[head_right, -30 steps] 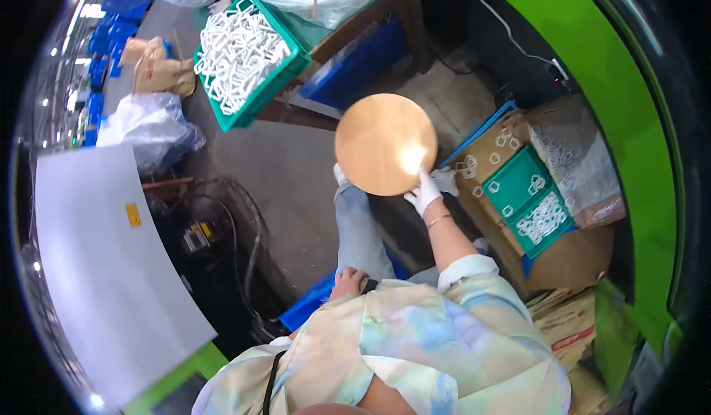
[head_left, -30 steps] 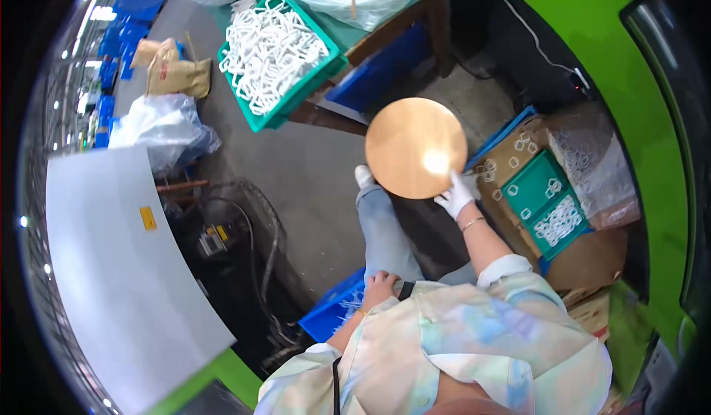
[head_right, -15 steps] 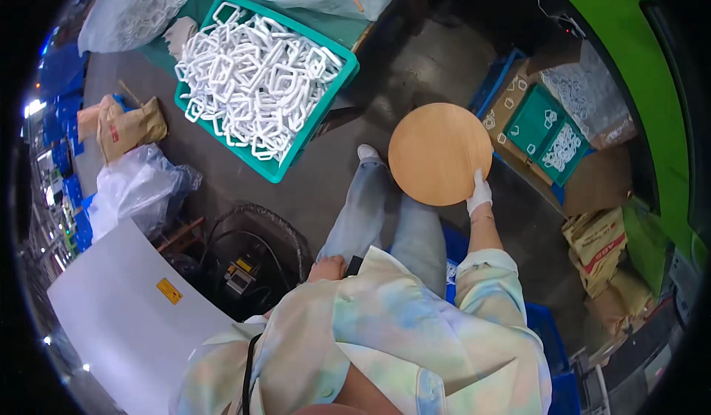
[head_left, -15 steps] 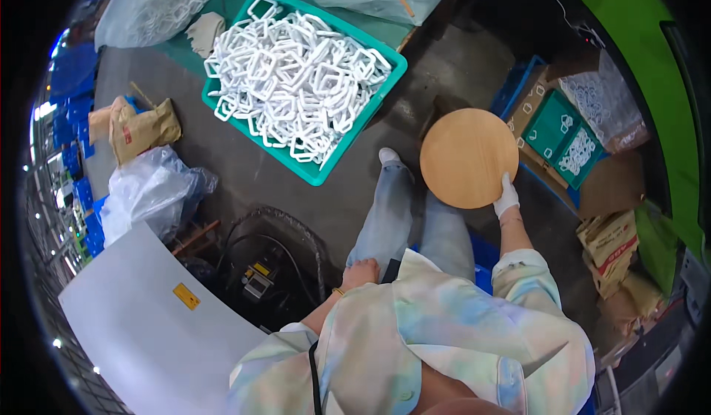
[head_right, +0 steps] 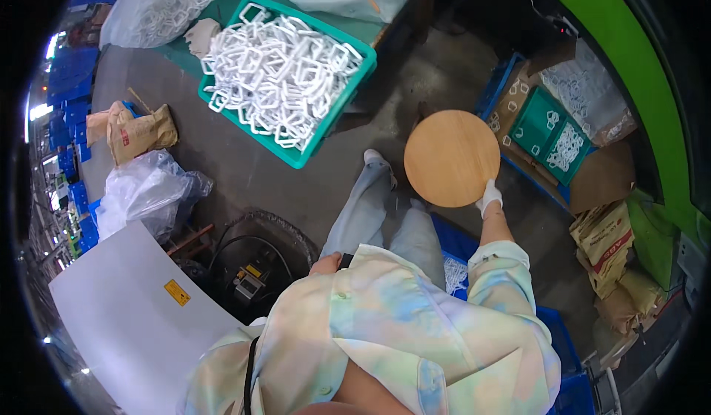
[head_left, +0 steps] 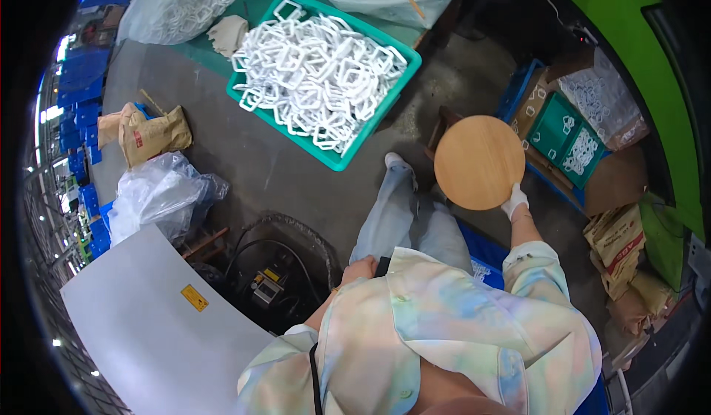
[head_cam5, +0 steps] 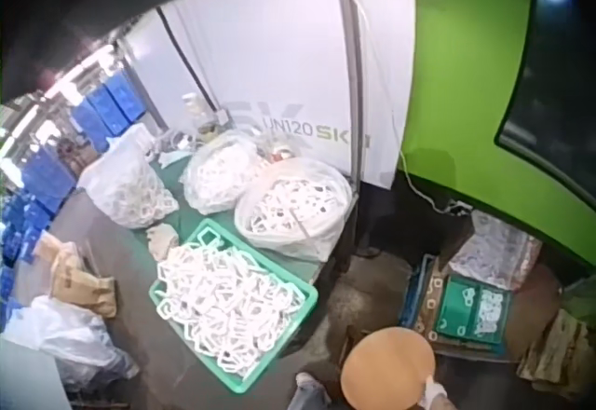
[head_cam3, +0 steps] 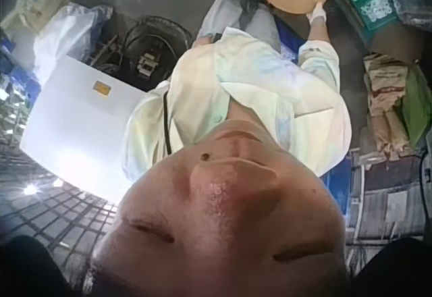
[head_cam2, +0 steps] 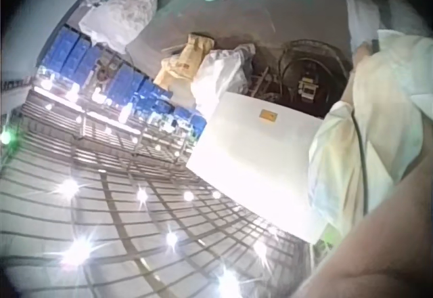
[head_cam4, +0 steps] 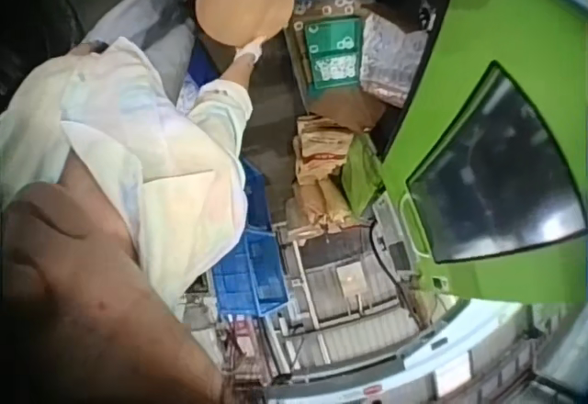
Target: The person collects plastic buckles from a box into a green tray and carries them to a workstation. The person then holds batches of the plastic buckles by hand while an applicator stick is applied to them.
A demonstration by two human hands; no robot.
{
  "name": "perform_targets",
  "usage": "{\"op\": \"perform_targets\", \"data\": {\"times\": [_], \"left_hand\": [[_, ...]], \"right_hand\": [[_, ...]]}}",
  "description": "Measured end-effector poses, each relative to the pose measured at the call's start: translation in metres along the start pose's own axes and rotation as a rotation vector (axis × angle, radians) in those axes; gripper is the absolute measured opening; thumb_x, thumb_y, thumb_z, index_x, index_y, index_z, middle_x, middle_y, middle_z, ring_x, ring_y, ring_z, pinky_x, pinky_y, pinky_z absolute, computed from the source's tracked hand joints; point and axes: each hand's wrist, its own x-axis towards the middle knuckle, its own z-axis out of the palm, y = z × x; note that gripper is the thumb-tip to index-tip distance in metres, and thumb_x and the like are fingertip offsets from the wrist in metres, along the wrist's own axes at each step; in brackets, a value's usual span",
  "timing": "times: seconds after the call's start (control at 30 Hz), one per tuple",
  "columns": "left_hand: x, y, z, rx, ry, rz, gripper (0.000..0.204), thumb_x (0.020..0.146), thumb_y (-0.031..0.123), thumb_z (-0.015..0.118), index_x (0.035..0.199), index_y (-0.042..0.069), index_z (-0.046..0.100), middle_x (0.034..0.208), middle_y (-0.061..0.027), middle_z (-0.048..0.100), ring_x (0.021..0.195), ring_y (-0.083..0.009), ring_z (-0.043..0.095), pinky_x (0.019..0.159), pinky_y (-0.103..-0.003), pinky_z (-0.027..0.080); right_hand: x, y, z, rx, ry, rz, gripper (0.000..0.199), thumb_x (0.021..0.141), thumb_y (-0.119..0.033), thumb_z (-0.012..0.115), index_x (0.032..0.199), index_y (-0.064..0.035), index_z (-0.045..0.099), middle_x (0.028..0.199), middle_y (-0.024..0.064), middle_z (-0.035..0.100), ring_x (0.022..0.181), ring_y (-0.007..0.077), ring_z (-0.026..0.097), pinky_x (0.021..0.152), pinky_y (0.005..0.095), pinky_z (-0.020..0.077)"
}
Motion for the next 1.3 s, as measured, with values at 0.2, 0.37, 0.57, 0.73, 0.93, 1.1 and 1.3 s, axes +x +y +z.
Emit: {"op": "perform_targets", "data": {"times": [0.2,0.37,0.57,0.73,0.93,1.1,1.3], "left_hand": [[0.053,-0.083,-0.011,-0.228,0.026,0.019,0.026,0.091,0.03,0.053,0.104,0.009,0.06,0.1,-0.0207,0.066,0.096,-0.0385,0.063,0.083,-0.045,0.048],[0.075,-0.088,-0.033,-0.388,0.044,-0.003,0.026,0.088,0.029,0.056,0.104,0.009,0.06,0.1,-0.0195,0.066,0.096,-0.0356,0.063,0.084,-0.043,0.047],[0.098,-0.095,-0.065,-0.624,0.1,-0.051,0.026,0.085,0.029,0.059,0.103,0.009,0.061,0.1,-0.0181,0.066,0.097,-0.0321,0.063,0.085,-0.041,0.046],[0.119,-0.067,-0.07,-0.766,0.419,0.406,0.028,0.083,0.032,0.063,0.1,0.01,0.062,0.102,-0.0131,0.066,0.098,-0.0255,0.061,0.085,-0.04,0.045],[0.095,0.031,-0.177,-1.187,0.812,0.36,0.029,0.085,0.033,0.061,0.101,0.01,0.062,0.103,-0.0132,0.066,0.099,-0.0249,0.061,0.086,-0.039,0.046],[0.039,0.074,-0.245,-1.597,0.721,-0.091,0.03,0.086,0.034,0.06,0.103,0.01,0.063,0.104,-0.0134,0.066,0.1,-0.0246,0.062,0.086,-0.04,0.046],[-0.01,0.133,-0.327,-1.918,0.549,-0.635,0.031,0.088,0.035,0.058,0.104,0.01,0.063,0.105,-0.0136,0.066,0.101,-0.0243,0.062,0.087,-0.04,0.046]], "right_hand": [[-0.108,0.039,0.023,-0.653,-0.385,0.404,0.076,0.094,-0.06,0.046,0.145,-0.0055,0.036,0.143,0.0205,0.046,0.134,0.0356,0.042,0.108,0.0566,0.0317],[-0.174,0.062,0.11,-0.573,-0.721,0.213,0.06,0.093,-0.055,0.055,0.129,-0.0068,0.058,0.119,0.0155,0.065,0.109,0.028,0.062,0.093,0.0393,0.0486],[-0.152,-0.016,0.203,-1.038,-0.609,-0.205,0.047,0.095,-0.041,0.056,0.123,-0.0037,0.061,0.109,0.0178,0.068,0.092,0.0264,0.067,0.084,0.0352,0.0529],[-0.153,-0.101,0.242,-1.414,-0.432,-0.573,0.053,0.088,-0.035,0.063,0.121,0.0062,0.06,0.114,0.021,0.066,0.106,0.0274,0.064,0.089,0.0339,0.0501],[-0.199,-0.187,0.286,-1.684,-0.37,-0.895,0.025,0.083,-0.023,0.065,0.097,-0.0034,0.068,0.096,0.0216,0.069,0.096,0.0333,0.067,0.086,0.0382,0.0508],[-0.189,-0.253,0.303,-1.361,-0.351,-1.021,0.016,0.087,-0.019,0.061,0.091,-0.0032,0.062,0.087,0.0187,0.066,0.084,0.032,0.064,0.081,0.0396,0.0492],[-0.193,-0.286,0.319,-1.356,-0.349,-1.1,0.022,0.094,-0.023,0.054,0.093,-0.0012,0.056,0.082,0.0198,0.061,0.079,0.0328,0.06,0.075,0.0419,0.0472]]}}
